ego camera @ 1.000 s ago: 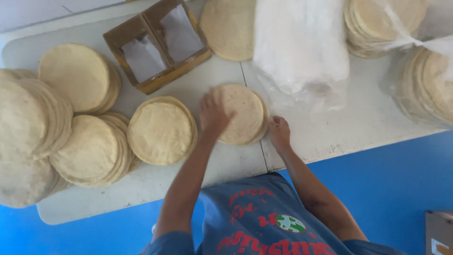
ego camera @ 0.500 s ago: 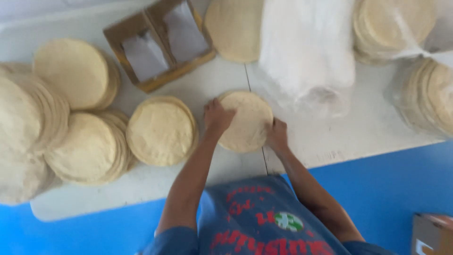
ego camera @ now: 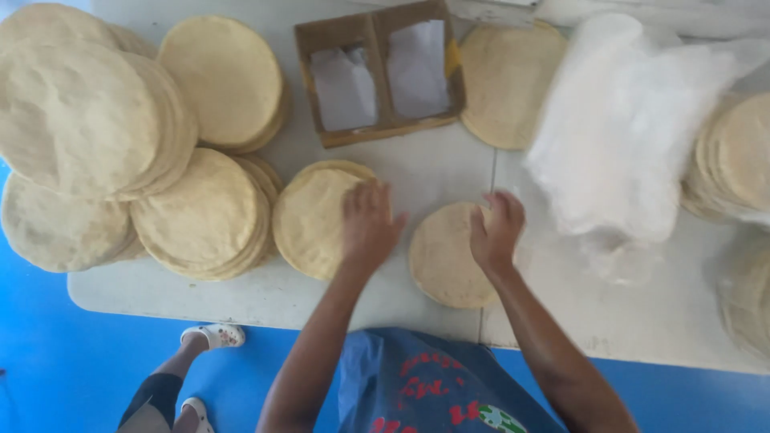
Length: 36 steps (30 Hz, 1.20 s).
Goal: Stacking pre-made pizza dough crusts and interleaving them with square parchment paper dividers for storage.
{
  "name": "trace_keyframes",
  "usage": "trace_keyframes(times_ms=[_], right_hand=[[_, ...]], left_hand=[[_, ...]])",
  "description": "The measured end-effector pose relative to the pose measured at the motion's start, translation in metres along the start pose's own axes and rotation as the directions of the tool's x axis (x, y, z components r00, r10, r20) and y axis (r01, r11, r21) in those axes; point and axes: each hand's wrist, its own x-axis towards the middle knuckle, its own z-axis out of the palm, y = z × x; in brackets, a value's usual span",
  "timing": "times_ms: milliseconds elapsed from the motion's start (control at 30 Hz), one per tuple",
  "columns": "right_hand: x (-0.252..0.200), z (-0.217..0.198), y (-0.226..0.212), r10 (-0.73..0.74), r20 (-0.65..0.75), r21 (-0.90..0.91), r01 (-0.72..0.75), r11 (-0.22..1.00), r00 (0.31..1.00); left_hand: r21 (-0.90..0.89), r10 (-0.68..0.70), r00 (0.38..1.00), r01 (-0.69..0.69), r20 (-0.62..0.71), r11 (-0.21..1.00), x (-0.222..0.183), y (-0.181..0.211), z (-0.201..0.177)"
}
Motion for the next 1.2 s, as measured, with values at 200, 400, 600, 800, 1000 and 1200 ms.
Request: trace_keyframes(times_ms=[200,400,600,800,1000,1200], right_hand=[[0.171,0.118,-0.173,-0.489,0.112,0.451,0.395,0.801,0.865],[0.212,0.233,-0.207,-0.44,0.582,0.101,0.476,0.873,0.684],[0.21,0.249,-0.177,-0.462,0.527,0.105,0.485,0.868,0.713],[0.193,0.065,-0.198,-0.351,0.466,0.419,0.147,0.896,0.812],[0.066,-0.053,-0.087,-0.401,0.38,0.074,0.405,0.911,0.833],[-0.075,-0.027,0.0,-0.228,0.52,-0.054,0.298,0.953,0.823]], left_hand=[[0.207,-0.239,0.959,0.268,-0.155,0.941,0.002,-0.102,-0.078],[0.172,-0.222,0.974,0.224,-0.034,0.959,0.005,-0.115,-0.078],[0.122,-0.251,0.968,0.246,0.029,0.962,0.01,-0.112,-0.093],[0.114,-0.144,0.99,0.144,-0.015,0.983,0.004,-0.121,-0.077],[0.186,-0.025,0.998,0.013,0.064,0.983,0.007,-0.132,-0.053],[0.14,0.281,0.956,-0.29,0.085,0.947,0.028,-0.116,-0.066]])
